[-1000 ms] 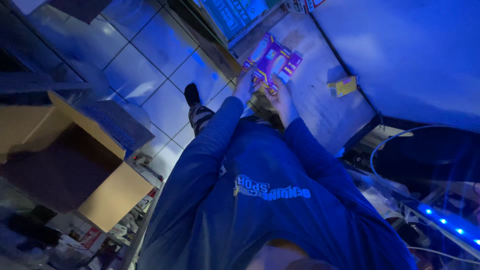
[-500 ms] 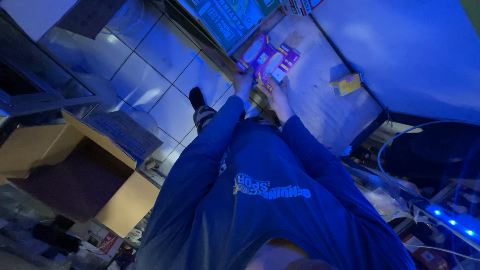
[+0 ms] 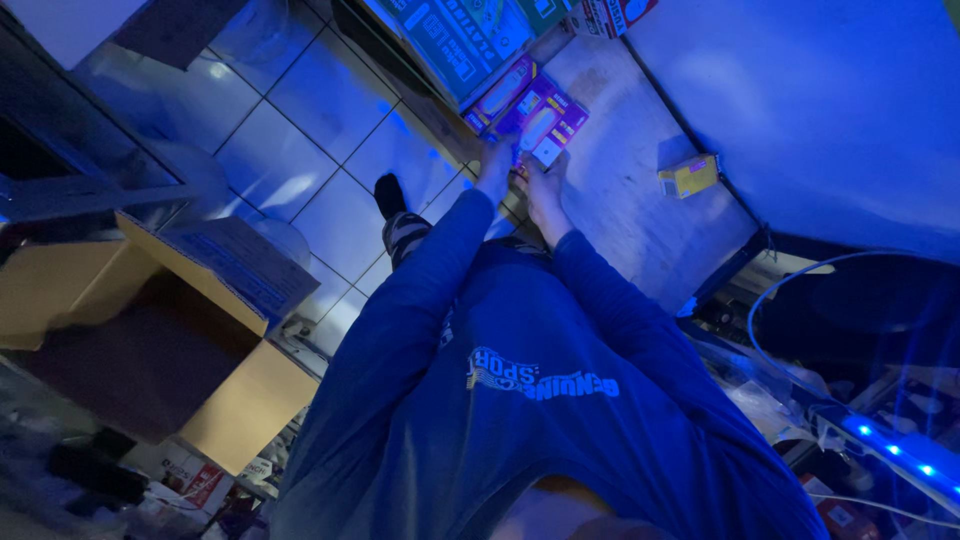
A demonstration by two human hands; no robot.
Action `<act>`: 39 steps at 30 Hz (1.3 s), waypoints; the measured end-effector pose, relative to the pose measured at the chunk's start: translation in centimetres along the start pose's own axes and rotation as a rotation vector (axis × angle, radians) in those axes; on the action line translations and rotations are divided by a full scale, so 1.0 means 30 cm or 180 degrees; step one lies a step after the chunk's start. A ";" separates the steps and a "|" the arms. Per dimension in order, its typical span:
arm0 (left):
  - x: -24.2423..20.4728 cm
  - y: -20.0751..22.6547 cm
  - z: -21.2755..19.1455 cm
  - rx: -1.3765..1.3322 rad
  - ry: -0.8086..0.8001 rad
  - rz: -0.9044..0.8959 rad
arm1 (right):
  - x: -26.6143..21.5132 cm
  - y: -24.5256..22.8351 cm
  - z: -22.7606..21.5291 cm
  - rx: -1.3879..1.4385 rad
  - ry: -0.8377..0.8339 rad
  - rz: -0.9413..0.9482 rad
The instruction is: The person picks up several boxed light bulbs from a large cardboard shipping container, holds them up to view the packaging, and places them on a metal storage shelf.
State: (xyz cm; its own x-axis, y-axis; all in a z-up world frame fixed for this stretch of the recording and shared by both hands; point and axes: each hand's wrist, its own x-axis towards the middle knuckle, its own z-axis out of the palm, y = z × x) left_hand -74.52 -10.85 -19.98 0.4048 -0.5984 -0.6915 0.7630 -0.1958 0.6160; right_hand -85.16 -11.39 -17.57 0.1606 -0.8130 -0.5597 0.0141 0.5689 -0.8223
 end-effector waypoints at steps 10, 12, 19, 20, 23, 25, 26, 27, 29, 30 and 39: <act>-0.029 -0.021 -0.021 -0.0289 0.0017 0.0562 | 0.026 -0.008 -0.017 -0.0992 0.0140 0.0305; -0.020 -0.012 -0.027 -0.0270 -0.0118 0.0505 | 0.036 -0.011 -0.010 -0.0654 0.0086 0.0434; -0.039 -0.037 -0.042 -0.0175 -0.0311 0.0320 | 0.027 -0.015 -0.056 -0.0480 0.0041 0.0317; -0.045 -0.042 -0.044 -0.0228 -0.0385 0.0306 | 0.012 -0.006 -0.062 -0.0460 0.0150 0.0412; -0.074 -0.061 -0.087 -0.0216 -0.0182 0.0024 | -0.057 0.047 -0.074 -0.0355 0.0180 0.0930; -0.085 -0.062 -0.121 -0.0110 -0.0029 -0.0288 | -0.080 0.071 -0.060 -0.0338 -0.0152 0.1354; -0.089 -0.061 -0.141 -0.0052 -0.0011 -0.0463 | -0.088 0.083 -0.051 -0.0377 -0.0457 0.1570; -0.094 -0.061 -0.166 0.0005 0.0000 -0.0638 | -0.097 0.097 -0.038 -0.0413 -0.0761 0.1788; -0.098 -0.049 -0.206 0.0157 0.0077 -0.0295 | -0.103 0.119 0.017 -0.0533 -0.0791 0.1752; -0.091 -0.032 -0.227 0.0248 0.0095 -0.0114 | -0.097 0.124 0.054 -0.0578 -0.0801 0.1712; 0.016 0.124 -0.464 0.0092 0.0457 0.0756 | -0.139 0.164 0.370 -0.1254 -0.1477 0.0728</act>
State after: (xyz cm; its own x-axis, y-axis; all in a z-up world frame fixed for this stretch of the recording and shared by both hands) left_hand -64.47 -1.04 -23.26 0.6396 -0.5142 -0.5714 0.6242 -0.0865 0.7765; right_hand -74.80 -3.81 -18.14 0.5274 -0.4885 -0.6952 -0.4199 0.5614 -0.7131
